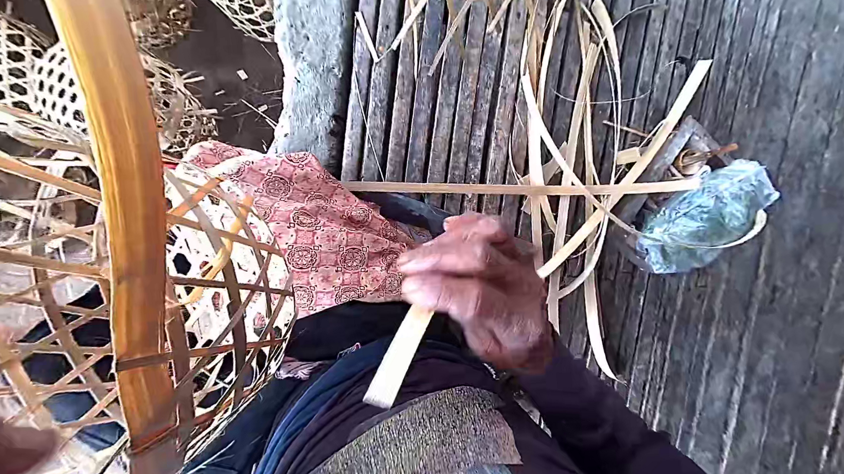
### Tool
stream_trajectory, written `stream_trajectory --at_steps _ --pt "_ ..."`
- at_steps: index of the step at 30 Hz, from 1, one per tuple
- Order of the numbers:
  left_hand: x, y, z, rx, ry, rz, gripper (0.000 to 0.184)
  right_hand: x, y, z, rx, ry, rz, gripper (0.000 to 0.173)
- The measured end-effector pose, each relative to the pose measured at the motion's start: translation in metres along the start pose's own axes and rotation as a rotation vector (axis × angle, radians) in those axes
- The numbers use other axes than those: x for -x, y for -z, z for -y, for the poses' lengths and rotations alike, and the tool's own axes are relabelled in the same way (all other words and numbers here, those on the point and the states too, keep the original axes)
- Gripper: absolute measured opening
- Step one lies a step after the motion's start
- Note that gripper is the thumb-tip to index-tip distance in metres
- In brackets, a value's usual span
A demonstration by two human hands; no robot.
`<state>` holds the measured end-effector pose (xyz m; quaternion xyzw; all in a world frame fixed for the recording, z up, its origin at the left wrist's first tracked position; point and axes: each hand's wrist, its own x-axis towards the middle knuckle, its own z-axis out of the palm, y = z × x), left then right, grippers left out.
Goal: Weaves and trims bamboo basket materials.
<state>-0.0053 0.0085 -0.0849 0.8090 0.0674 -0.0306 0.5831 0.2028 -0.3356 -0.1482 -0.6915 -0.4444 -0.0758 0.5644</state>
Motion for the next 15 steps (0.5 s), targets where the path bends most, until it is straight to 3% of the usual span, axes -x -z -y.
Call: stream_trajectory --at_steps 3,5,9,12,15 --pt "-0.026 -0.061 -0.046 0.063 0.039 0.131 0.032 -0.005 -0.013 0.032 0.098 0.125 0.035 0.009" --pt "-0.048 -0.091 -0.051 0.052 -0.058 0.207 0.037 -0.006 -0.021 0.042 0.136 0.172 0.04 0.012" --pt "-0.064 -0.11 -0.053 0.389 0.009 0.206 0.032 -0.004 -0.027 0.042 0.1 0.185 0.003 0.015" --pt "-0.057 -0.108 -0.044 0.48 0.084 0.211 0.049 -0.003 -0.009 0.026 0.129 0.088 -0.118 0.014" --pt "-0.053 -0.099 -0.034 0.511 0.065 0.204 0.071 0.02 0.013 -0.026 0.292 -0.159 -0.171 0.021"
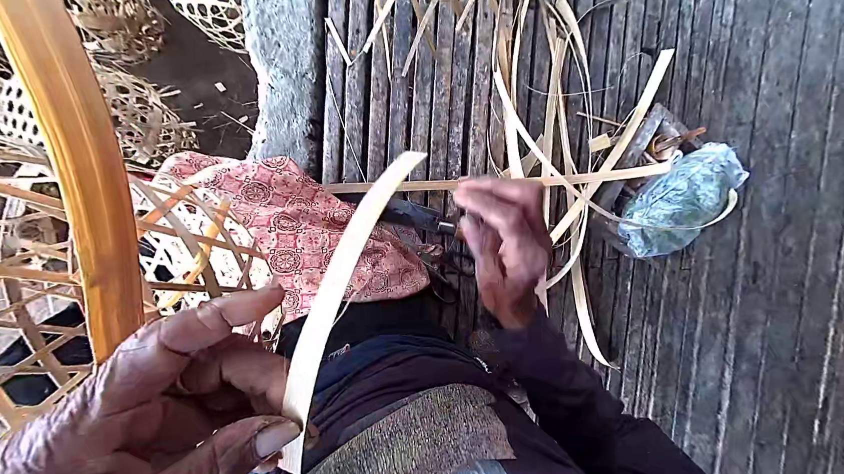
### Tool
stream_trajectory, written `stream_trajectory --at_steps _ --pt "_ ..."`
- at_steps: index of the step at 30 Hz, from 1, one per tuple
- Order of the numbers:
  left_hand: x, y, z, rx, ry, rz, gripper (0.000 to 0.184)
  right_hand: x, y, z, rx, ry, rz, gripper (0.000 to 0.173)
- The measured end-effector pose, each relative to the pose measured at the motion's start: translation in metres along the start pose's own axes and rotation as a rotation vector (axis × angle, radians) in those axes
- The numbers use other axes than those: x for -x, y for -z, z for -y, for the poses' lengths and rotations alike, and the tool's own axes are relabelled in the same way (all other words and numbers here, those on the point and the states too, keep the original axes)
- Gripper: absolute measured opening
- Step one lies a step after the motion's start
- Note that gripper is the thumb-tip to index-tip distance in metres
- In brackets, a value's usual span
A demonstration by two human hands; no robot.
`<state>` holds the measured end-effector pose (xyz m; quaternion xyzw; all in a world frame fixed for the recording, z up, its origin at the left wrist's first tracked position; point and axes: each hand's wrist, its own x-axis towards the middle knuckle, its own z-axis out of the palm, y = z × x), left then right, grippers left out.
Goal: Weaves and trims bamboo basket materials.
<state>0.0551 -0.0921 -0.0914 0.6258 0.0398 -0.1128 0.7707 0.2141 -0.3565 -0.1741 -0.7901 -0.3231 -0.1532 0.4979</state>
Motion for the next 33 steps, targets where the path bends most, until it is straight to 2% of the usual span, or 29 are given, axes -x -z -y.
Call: stream_trajectory --at_steps 4,6,8,10,13,16,18,22,24,26,28,31,33 --pt "-0.012 -0.006 -0.011 0.047 -0.014 0.012 0.066 0.057 -0.011 -0.09 0.414 -0.347 0.483 0.033" --pt "-0.013 -0.009 -0.003 0.062 -0.042 0.041 0.051 0.081 -0.023 -0.118 0.503 -0.421 0.592 0.039" --pt "-0.016 -0.012 0.002 0.04 -0.077 0.076 0.031 0.091 -0.031 -0.127 0.555 -0.448 0.619 0.046" --pt "-0.02 -0.016 0.005 -0.005 -0.106 0.082 0.021 0.09 -0.033 -0.128 0.582 -0.452 0.656 0.05" --pt "-0.022 -0.018 0.006 -0.131 -0.134 0.067 0.021 0.086 -0.024 -0.127 0.501 -0.472 0.793 0.056" --pt "-0.022 -0.02 0.005 -0.154 -0.133 0.017 0.02 0.091 -0.006 -0.116 0.36 -0.569 0.915 0.056" --pt "-0.024 -0.021 0.003 -0.075 -0.113 -0.028 0.019 0.1 0.007 -0.107 0.186 -0.68 0.877 0.053" --pt "-0.032 -0.021 0.003 -0.029 -0.108 -0.094 0.022 0.12 0.027 -0.082 -0.084 -0.76 0.607 0.051" --pt "-0.035 -0.025 0.003 -0.031 -0.125 -0.155 0.023 0.127 0.039 -0.061 -0.084 -0.652 0.443 0.048" --pt "-0.041 -0.024 -0.001 -0.02 -0.182 -0.189 0.018 0.123 0.044 -0.044 -0.154 -0.551 0.333 0.052" --pt "-0.046 -0.026 -0.007 -0.015 -0.221 -0.206 0.012 0.107 0.046 -0.023 -0.302 -0.563 0.287 0.054" --pt "-0.051 -0.031 -0.018 -0.04 -0.261 -0.239 0.006 0.079 0.037 0.005 -0.475 -0.464 0.162 0.032" --pt "-0.053 -0.036 -0.021 -0.064 -0.276 -0.281 0.008 0.055 0.031 0.024 -0.551 -0.307 0.128 0.031"
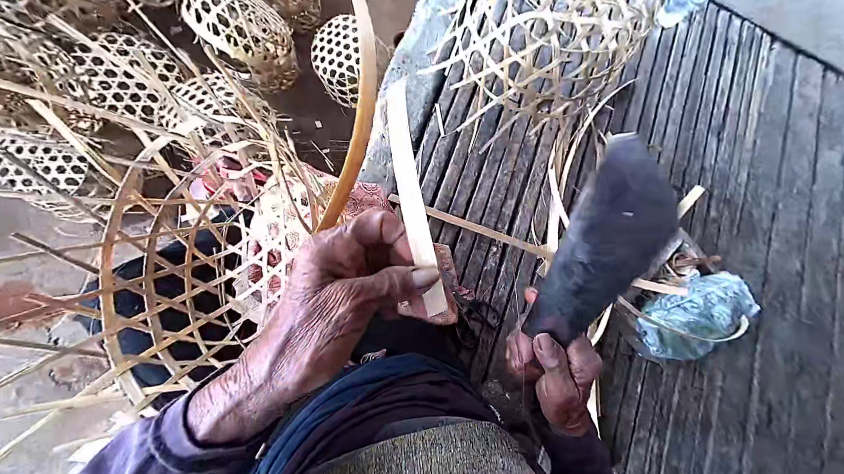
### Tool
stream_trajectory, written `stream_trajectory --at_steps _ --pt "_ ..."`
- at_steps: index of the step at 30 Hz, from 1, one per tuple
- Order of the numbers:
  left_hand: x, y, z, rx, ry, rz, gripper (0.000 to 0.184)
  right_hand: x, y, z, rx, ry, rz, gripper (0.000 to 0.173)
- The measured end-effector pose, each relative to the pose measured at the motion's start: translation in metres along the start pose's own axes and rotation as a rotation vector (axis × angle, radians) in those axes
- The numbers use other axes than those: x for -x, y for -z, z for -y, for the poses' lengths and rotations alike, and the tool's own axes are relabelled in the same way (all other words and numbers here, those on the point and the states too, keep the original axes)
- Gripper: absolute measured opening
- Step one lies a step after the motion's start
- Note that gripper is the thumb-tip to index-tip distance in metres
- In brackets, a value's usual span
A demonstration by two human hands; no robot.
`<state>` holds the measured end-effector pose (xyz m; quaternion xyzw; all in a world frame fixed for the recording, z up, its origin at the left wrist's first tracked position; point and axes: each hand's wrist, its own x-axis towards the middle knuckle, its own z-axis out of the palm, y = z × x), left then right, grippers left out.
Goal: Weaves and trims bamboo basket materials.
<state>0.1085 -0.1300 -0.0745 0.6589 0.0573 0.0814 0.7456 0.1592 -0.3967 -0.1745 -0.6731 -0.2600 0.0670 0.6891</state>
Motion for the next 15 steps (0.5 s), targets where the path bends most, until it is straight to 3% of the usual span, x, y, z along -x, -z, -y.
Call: stream_trajectory --at_steps 7,15 --pt "0.0 -0.017 -0.006 0.243 0.038 -0.056 0.013 -0.043 -0.045 0.047 0.274 0.352 0.108 0.026" --pt "-0.002 -0.026 -0.011 0.29 0.1 -0.12 0.017 -0.048 -0.051 0.049 0.319 0.366 0.085 0.024"
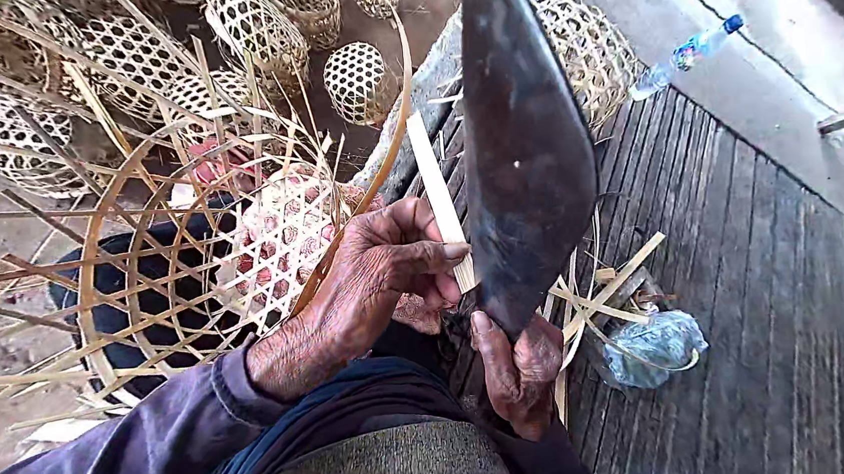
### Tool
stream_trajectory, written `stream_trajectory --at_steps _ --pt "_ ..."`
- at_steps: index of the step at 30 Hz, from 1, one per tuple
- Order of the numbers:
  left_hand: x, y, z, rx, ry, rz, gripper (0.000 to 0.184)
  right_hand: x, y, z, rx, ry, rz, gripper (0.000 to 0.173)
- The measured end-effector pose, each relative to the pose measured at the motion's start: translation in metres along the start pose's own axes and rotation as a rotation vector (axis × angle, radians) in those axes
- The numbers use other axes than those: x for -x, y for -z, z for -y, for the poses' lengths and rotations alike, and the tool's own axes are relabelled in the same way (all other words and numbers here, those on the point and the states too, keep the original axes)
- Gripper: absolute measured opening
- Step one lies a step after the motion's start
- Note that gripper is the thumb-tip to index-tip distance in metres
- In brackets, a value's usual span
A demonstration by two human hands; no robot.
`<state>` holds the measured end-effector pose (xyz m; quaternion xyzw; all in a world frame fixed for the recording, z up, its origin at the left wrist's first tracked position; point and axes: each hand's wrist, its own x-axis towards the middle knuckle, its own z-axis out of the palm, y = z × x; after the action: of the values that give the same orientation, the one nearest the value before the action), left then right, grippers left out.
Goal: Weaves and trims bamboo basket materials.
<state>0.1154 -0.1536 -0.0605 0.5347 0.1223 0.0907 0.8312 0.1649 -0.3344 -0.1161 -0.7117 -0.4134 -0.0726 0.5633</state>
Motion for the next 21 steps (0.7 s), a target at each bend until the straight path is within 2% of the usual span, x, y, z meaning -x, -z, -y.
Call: stream_trajectory --at_steps 15,19,21 --pt "0.0 -0.006 0.006 0.06 0.066 -0.053 0.02 0.002 0.002 -0.004 0.019 -0.023 0.013 0.025" --pt "-0.002 -0.002 0.012 0.115 0.084 -0.03 0.016 0.0 0.004 -0.004 0.147 0.067 0.02 0.023" --pt "-0.002 0.002 0.022 0.124 0.012 0.007 0.014 -0.004 0.004 -0.005 0.195 0.111 0.053 0.03"
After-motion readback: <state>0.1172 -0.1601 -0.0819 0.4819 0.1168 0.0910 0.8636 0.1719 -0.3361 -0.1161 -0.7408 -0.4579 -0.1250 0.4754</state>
